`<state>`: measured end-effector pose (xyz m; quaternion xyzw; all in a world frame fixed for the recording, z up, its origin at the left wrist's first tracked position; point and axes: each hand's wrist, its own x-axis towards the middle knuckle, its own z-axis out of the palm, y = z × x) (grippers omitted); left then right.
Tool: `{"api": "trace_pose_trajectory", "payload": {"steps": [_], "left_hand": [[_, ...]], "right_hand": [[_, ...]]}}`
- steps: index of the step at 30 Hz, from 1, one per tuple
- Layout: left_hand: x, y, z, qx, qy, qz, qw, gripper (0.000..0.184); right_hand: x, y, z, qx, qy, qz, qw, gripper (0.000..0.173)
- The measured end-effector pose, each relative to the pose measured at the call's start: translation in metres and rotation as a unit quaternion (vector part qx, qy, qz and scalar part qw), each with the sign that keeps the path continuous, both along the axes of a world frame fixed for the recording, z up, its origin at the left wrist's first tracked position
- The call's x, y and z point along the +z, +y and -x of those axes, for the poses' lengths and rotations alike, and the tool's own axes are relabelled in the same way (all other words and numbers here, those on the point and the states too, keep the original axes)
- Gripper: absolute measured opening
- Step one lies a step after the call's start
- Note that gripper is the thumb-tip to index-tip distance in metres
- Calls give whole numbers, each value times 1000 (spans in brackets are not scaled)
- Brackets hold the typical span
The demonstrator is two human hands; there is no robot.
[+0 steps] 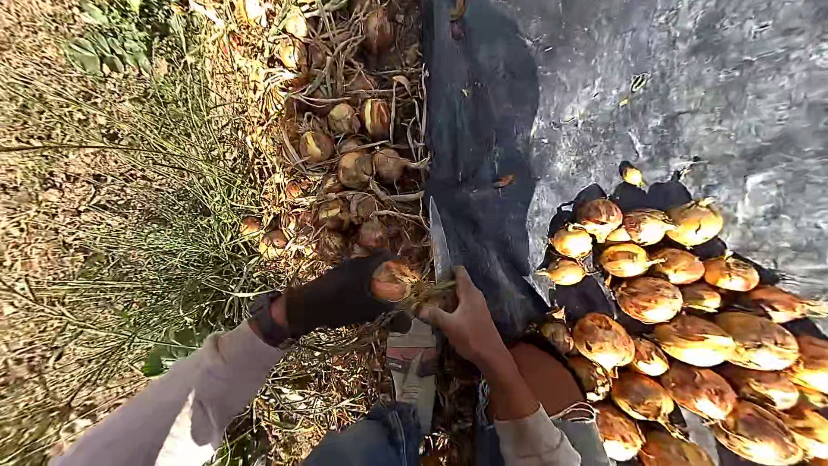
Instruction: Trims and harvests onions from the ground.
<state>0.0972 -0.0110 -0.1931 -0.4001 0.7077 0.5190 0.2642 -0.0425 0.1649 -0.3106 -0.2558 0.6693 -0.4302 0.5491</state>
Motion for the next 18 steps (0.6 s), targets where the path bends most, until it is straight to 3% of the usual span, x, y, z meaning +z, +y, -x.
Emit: {"api": "trace_pose_trajectory", "payload": {"steps": [2, 4, 6, 7, 8, 10, 12, 15, 18], "left_hand": [[18, 6, -8, 73, 41, -98, 992, 40], [29, 9, -24, 130, 105, -195, 967, 29], [33, 10, -33, 120, 105, -231, 960, 23], [35, 8, -31, 91, 58, -213, 971, 16], [35, 5, -29, 48, 3, -190, 981, 7], [33, -3, -25, -20, -55, -141, 988, 14], [43, -16, -12, -107, -85, 3, 991, 19], [41, -35, 1, -236, -61, 289, 926, 44], [25, -36, 8, -291, 90, 395, 866, 43]], "right_hand": [[1, 2, -6, 17, -26, 72, 997, 97], [3, 2, -10, 24, -63, 125, 990, 83], [3, 4, -11, 33, -107, 152, 982, 70], [3, 4, -11, 37, -131, 159, 978, 63], [3, 4, -12, 39, -154, 163, 974, 59], [2, 4, -16, 48, -177, 153, 971, 54], [1, 3, -16, 62, -150, 129, 978, 50], [-2, 2, -12, 39, -86, 87, 992, 55], [-9, 0, -7, -28, -99, 6, 995, 63]]}}
